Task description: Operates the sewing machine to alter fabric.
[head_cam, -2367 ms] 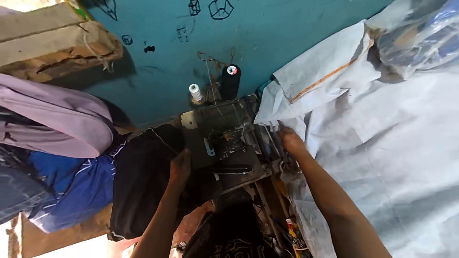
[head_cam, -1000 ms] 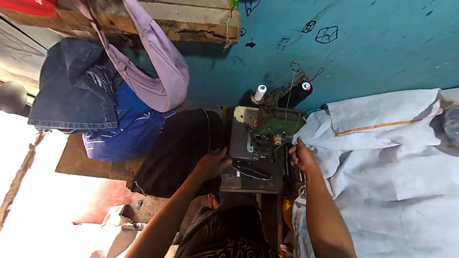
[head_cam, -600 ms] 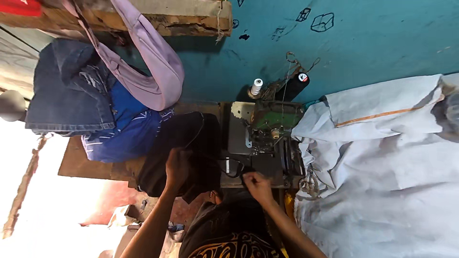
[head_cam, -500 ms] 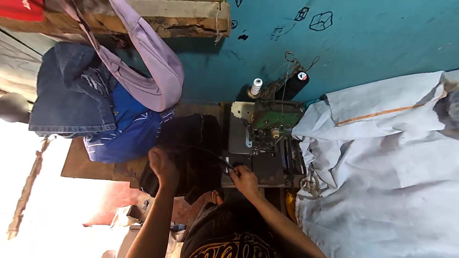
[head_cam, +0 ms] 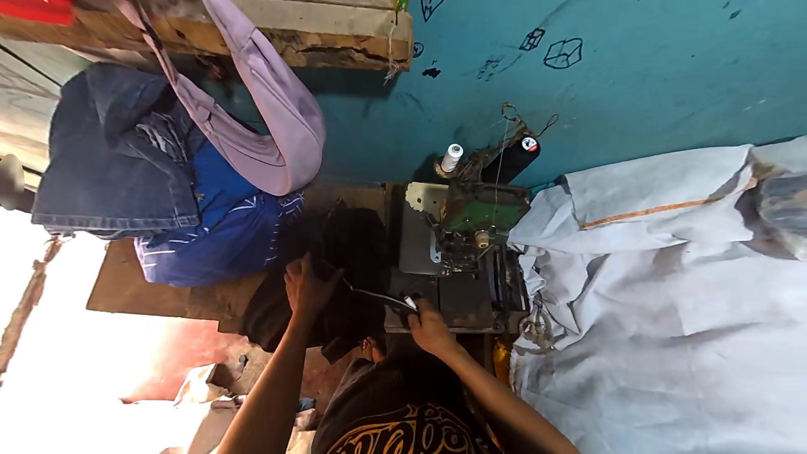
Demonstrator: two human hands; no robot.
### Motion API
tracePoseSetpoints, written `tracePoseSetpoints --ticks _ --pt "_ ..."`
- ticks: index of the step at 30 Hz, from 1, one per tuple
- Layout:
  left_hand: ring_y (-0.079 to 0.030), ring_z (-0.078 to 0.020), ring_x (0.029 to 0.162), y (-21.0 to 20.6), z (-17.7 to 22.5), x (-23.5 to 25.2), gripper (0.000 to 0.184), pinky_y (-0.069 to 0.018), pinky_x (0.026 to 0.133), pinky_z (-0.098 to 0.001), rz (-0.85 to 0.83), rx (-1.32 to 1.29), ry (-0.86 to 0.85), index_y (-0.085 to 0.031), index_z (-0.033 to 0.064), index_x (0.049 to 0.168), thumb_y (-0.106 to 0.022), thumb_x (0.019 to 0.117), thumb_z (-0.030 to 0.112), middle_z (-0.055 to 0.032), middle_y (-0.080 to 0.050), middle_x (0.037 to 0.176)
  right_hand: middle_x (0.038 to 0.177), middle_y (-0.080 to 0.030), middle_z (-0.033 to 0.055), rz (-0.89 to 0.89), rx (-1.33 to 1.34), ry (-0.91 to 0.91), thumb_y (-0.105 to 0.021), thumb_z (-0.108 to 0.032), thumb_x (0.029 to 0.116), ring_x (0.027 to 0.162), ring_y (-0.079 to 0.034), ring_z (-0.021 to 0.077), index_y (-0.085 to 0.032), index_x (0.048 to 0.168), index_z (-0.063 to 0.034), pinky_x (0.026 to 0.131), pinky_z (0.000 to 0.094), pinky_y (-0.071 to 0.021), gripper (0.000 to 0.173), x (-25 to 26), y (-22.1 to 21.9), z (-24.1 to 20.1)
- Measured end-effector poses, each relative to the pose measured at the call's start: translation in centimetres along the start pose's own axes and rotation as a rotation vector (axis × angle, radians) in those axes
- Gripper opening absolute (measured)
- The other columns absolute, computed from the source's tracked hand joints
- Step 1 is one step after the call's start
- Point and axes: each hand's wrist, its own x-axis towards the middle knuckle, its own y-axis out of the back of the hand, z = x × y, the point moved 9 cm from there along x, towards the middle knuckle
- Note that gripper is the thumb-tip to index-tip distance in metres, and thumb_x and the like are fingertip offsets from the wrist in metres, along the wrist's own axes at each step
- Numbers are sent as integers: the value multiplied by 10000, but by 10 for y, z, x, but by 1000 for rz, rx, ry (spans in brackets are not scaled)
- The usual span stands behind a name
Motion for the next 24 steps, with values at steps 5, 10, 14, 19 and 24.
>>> tracePoseSetpoints --ticks 5,10,14,19,24 --pt "-476 -513 1329 -8 6 12 389 -368 1068 -677 28 98 34 -648 20 1305 -622 1006 268 -301 -546 1398 1239 -589 231 23 290 -66 -491 -310 1070 993 -633 281 -332 1491 -8 846 451 -535 542 -6 4 37" --pt "-549 -464 1281 31 16 2 424 -432 1075 -600 170 -155 92 -478 -122 1384 -521 1034 113 -346 -540 1367 1381 -555 263 274 139 -17 -348 -201 1097 1286 -561 342 -450 1450 54 1090 469 -449 447 -10 29 50" --pt "-502 -354 1372 111 68 -16 593 -391 1158 -427 520 -328 -99 -311 -144 1494 -528 963 7 -333 -476 1458 1429 -527 278 295 -261 -31 -505 -246 1047 1353 -490 432 -615 1357 6 1105 535 -423 414 2 32 35" --pt "-554 -248 1291 188 138 -20 539 -396 1120 -274 1060 -401 -686 -331 -290 1366 -520 994 51 -368 -530 1335 1424 -535 265 317 -292 -29 -506 -286 1050 1339 -494 438 -623 1363 -19 1075 568 -416 428 14 33 32" --pt "-455 -578 1317 104 137 34 549 -361 1113 -640 316 11 -519 -440 -188 1363 -619 977 159 -453 -468 1356 1079 -687 238 817 200 242 -603 -124 1000 994 -691 308 -722 1120 69 920 418 -568 257 -12 92 48"
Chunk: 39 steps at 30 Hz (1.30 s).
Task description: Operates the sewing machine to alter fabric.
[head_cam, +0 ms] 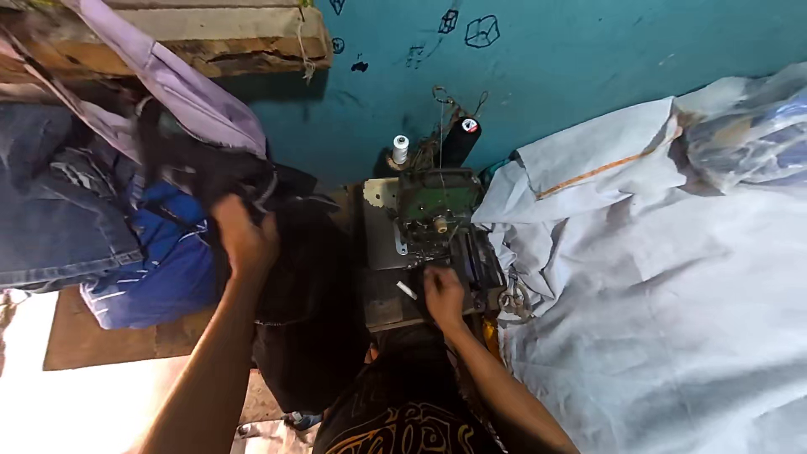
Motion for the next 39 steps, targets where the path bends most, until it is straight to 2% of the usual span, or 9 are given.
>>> tracePoseSetpoints --ticks 4,7,11,14,18,22,26,32,39 --pt "-553 -546 1228 -91 -26 -50 572 -444 1013 -689 -778 214 300 -479 -74 1420 -654 1002 275 -369 -557 1317 1015 -678 200 334 208 76 -697 -153 960 876 -684 226 -715 1151 71 803 342 -589 295 30 33 10" --pt "-551 -525 1260 -81 10 -62 480 -428 1003 -696 -931 536 354 -597 -65 1309 -567 1037 329 -332 -595 1319 948 -677 171 386 222 57 -709 -174 955 838 -666 226 -750 1044 27 774 347 -570 223 48 35 -1" --pt "-629 -566 1081 -43 83 -27 554 -460 853 -760 -792 615 101 -712 -47 1069 -564 1024 485 -346 -674 1094 917 -659 137 419 336 7 -652 -143 980 783 -623 164 -723 988 23 727 299 -545 181 57 30 21" --pt "-644 -571 981 -18 141 -2 551 -449 780 -773 -611 507 -18 -726 -9 990 -541 1031 508 -331 -686 980 1065 -671 229 248 192 -26 -605 -124 992 1005 -666 336 -693 1033 72 916 465 -550 218 60 10 41" --pt "-697 -440 1032 -27 230 7 416 -526 864 -651 -279 125 -535 -728 14 1184 -544 1053 364 -236 -723 1117 958 -669 245 276 4 92 -618 -118 970 978 -664 429 -689 951 63 879 537 -551 196 64 -7 38" --pt "-537 -434 1284 -79 304 6 619 -449 1037 -582 -306 1 -885 -607 74 1401 -685 939 479 -233 -572 1402 932 -662 244 294 -46 128 -611 -121 973 944 -660 435 -692 922 60 835 553 -550 205 63 -12 37" --pt "-488 -442 1332 -118 331 5 847 -347 1108 -639 -335 195 -958 -523 157 1489 -843 778 488 -216 -511 1456 942 -650 242 246 -119 116 -608 -125 980 940 -650 435 -692 938 53 804 548 -546 201 65 -13 32" --pt "-484 -468 1324 -121 338 -5 831 -322 1098 -682 -295 305 -983 -511 159 1493 -877 773 354 -212 -524 1436 1078 -650 267 42 -186 106 -636 -96 965 1039 -623 468 -704 1111 35 838 581 -528 207 64 -19 15" --pt "-492 -446 1308 -125 336 -3 827 -327 1084 -671 -326 288 -984 -491 215 1514 -862 788 348 -180 -538 1425 1080 -666 248 -150 -118 282 -618 -118 979 1060 -627 456 -723 1083 16 855 596 -519 199 54 -37 -8"
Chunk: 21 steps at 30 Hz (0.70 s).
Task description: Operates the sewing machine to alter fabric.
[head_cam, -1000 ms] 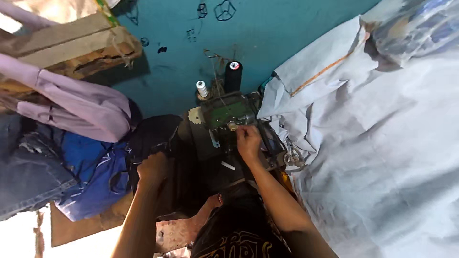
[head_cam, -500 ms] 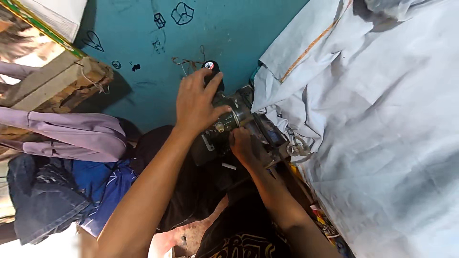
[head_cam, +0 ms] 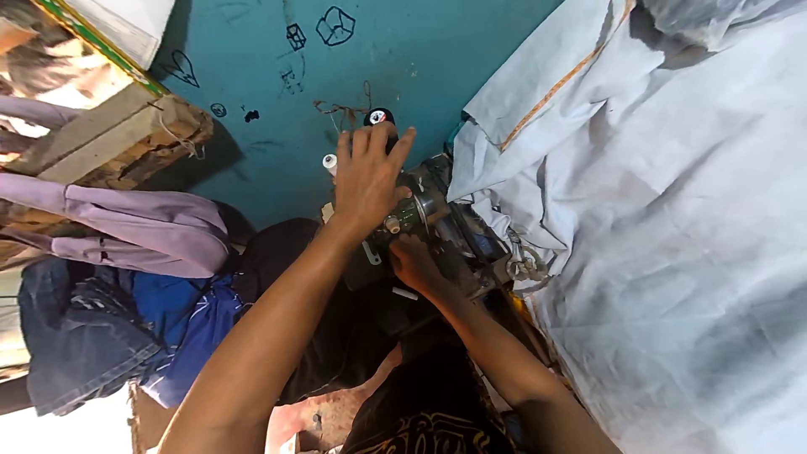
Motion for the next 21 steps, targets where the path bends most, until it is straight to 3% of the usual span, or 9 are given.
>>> tracePoseSetpoints --ticks 3,5,7,9,11,13,17,21 --pt "-513 -426 1330 13 -3 -19 733 -254 1135 -721 136 -103 -127 -485 230 1523 -767 881 441 -178 -554 1427 1190 -675 241 -19 30 -97 -626 -238 1012 1156 -627 438 -705 1217 -7 955 610 -499 319 -9 3 6" --pt "-569 -383 1267 36 -26 -52 610 -347 1113 -646 307 -236 -60 -557 160 1464 -681 952 468 -188 -602 1363 1165 -701 226 52 76 -174 -667 -297 985 1114 -665 400 -711 1219 -5 974 569 -521 377 -23 21 16" --pt "-599 -339 1205 47 -66 -109 485 -475 1045 -500 430 -368 212 -613 52 1385 -681 983 315 -223 -627 1294 1146 -706 215 82 154 -270 -624 -251 1015 1073 -689 337 -698 1230 21 980 487 -544 355 -41 44 34" --pt "-598 -329 1223 29 -108 -183 423 -490 1042 -467 423 -364 569 -631 37 1357 -623 1010 278 -222 -627 1298 1129 -702 243 133 173 -320 -573 -198 1041 1033 -701 335 -699 1189 62 955 473 -558 325 -59 61 55" --pt "-541 -421 1282 -5 -132 -255 438 -427 1081 -566 337 -353 871 -627 16 1350 -632 992 270 -270 -592 1335 1142 -696 273 100 103 -377 -540 -176 1054 1060 -693 374 -691 1168 89 978 512 -535 327 -78 69 78" --pt "-452 -508 1323 -42 -136 -311 568 -377 1080 -641 235 -396 1096 -570 16 1412 -701 947 315 -316 -488 1423 1113 -696 291 43 8 -429 -533 -176 1056 1043 -689 408 -687 1159 103 964 559 -523 335 -92 75 93" --pt "-380 -544 1387 -103 -122 -360 720 -363 1097 -665 95 -505 1255 -512 34 1482 -750 913 408 -313 -363 1553 1067 -696 303 -60 -119 -479 -519 -181 1066 1002 -690 425 -686 1147 101 936 598 -510 338 -93 89 98" --pt "-387 -514 1399 -119 -117 -366 691 -359 1115 -637 189 -561 1299 -488 22 1492 -725 937 358 -304 -385 1542 1053 -698 294 -131 -190 -445 -507 -207 1074 996 -686 425 -685 1142 96 932 601 -505 359 -70 96 92"
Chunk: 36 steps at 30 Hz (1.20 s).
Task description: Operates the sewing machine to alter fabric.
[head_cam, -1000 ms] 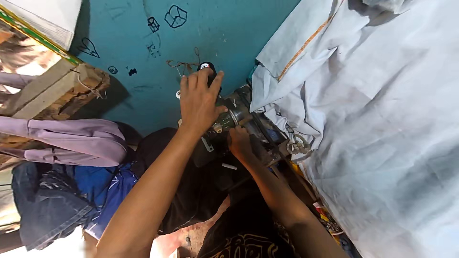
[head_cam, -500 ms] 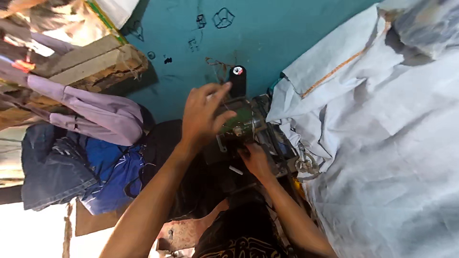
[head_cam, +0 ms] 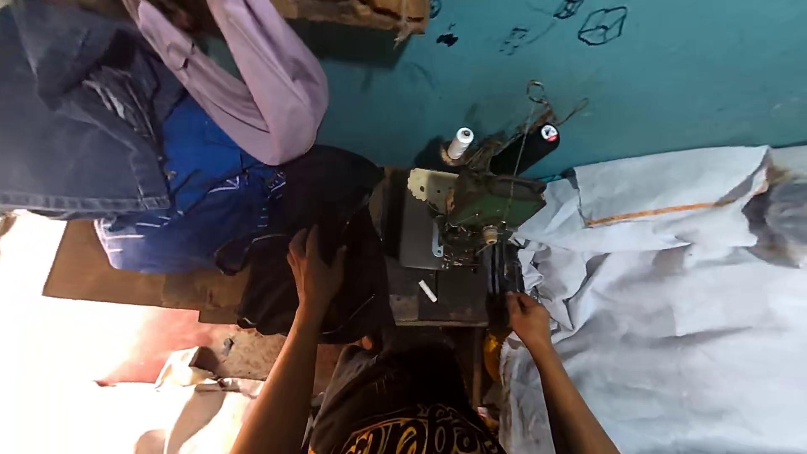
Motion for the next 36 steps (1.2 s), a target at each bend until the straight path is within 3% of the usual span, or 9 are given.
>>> tracePoseSetpoints --ticks 7,13,17,22,25,29,32,35,36 --pt "-454 -480 1330 8 18 -3 611 -389 1077 -598 198 -100 -138 -526 26 1455 -701 917 255 -281 -460 1475 1028 -701 277 -26 -63 50 -489 -236 1082 965 -690 406 -688 1137 86 912 591 -513 382 8 -3 -20" --pt "-435 -446 1354 2 29 8 509 -390 1084 -583 78 -111 -104 -577 86 1424 -656 966 295 -239 -442 1504 1050 -705 288 -99 -142 41 -497 -225 1080 999 -690 433 -702 1121 88 934 617 -500 377 -10 -19 -20" --pt "-452 -429 1354 2 48 10 468 -395 1094 -569 66 -124 -171 -596 86 1405 -633 986 293 -239 -460 1497 1035 -702 297 -93 -125 52 -494 -231 1079 986 -690 441 -700 1107 98 923 623 -507 388 -16 -20 -14" --pt "-481 -420 1322 -4 67 14 361 -398 1088 -552 59 -141 -277 -681 74 1296 -621 998 269 -221 -523 1444 1020 -708 282 -96 -135 41 -497 -233 1079 983 -692 428 -707 1083 91 922 612 -505 387 -20 -21 -17" --pt "-529 -427 1272 -8 89 20 270 -379 1097 -580 60 -156 -380 -740 60 1191 -645 986 209 -208 -610 1340 1045 -706 287 -84 -131 25 -499 -226 1081 1001 -691 430 -703 1101 96 932 607 -501 382 -16 -17 -24" --pt "-627 -360 1153 -34 121 29 213 -420 1069 -564 -32 -131 -535 -785 95 1106 -643 994 208 -143 -706 1175 1052 -697 312 -11 -118 -10 -491 -202 1083 1015 -682 453 -696 1112 109 948 615 -491 373 -15 -13 -6" --pt "-630 -352 1157 -63 149 42 263 -438 1067 -542 -174 -98 -582 -769 110 1185 -631 1011 251 -141 -713 1171 1150 -681 315 -17 -234 -85 -520 -200 1068 1117 -653 474 -693 1164 90 1008 624 -467 351 -17 -12 16" --pt "-602 -341 1199 -86 172 54 329 -429 1069 -538 -290 -7 -552 -725 155 1288 -635 1012 310 -130 -686 1231 1292 -631 298 -148 -308 -198 -583 -229 1039 1253 -583 462 -653 1289 29 1089 615 -416 366 -12 -19 38" --pt "-577 -337 1205 -93 174 56 303 -424 1051 -540 -324 22 -515 -740 168 1258 -627 1014 308 -120 -671 1224 1317 -616 300 -188 -307 -219 -604 -239 1029 1271 -569 462 -646 1306 17 1096 612 -410 379 -12 -24 45"
